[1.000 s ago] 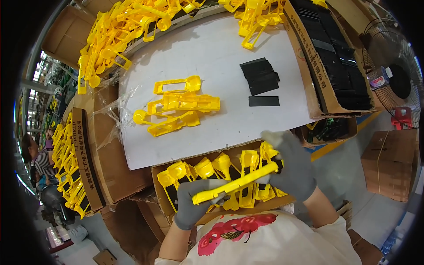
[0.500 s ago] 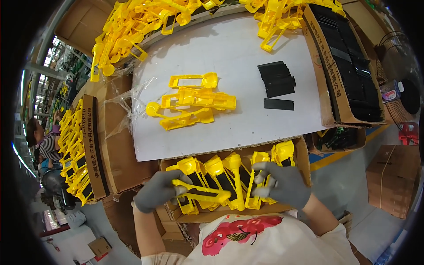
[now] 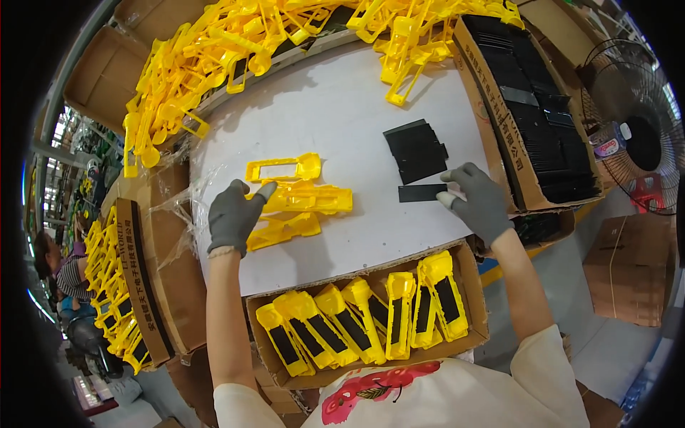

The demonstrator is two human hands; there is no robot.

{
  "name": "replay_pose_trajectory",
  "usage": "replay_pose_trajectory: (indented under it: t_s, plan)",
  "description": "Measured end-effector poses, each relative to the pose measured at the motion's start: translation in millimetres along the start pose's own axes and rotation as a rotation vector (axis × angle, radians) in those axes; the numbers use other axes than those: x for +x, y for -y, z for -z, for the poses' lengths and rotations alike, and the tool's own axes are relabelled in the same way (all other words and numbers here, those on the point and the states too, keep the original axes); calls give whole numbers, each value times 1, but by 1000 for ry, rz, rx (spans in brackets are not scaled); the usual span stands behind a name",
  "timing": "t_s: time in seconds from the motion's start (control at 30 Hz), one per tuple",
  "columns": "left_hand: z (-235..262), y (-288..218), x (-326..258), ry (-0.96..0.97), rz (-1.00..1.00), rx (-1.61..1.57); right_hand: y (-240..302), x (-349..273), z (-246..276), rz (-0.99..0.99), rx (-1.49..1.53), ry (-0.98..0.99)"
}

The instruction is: Assembling solar-powered garden lights by attaching solar panels to yellow plastic housings.

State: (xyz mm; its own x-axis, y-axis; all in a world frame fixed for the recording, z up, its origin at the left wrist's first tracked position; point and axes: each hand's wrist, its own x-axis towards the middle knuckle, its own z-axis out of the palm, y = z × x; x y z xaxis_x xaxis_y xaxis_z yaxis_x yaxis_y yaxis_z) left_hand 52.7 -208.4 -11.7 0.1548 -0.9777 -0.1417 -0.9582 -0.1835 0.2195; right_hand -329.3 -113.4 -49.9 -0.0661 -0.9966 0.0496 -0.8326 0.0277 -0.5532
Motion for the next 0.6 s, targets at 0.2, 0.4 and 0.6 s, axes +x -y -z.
replay_pose_trajectory:
  t_s: [0.2, 0.4, 0.6]
  plan:
    - [-41, 12, 16, 14, -40, -118, -9, 16, -14, 72, -152, 79]
    - [-14, 19, -37, 274, -133, -969, 2, 3, -2, -115, 265, 172]
    - [11, -2, -130, 348, 167, -1350, 83, -57, 34, -105, 894, 243]
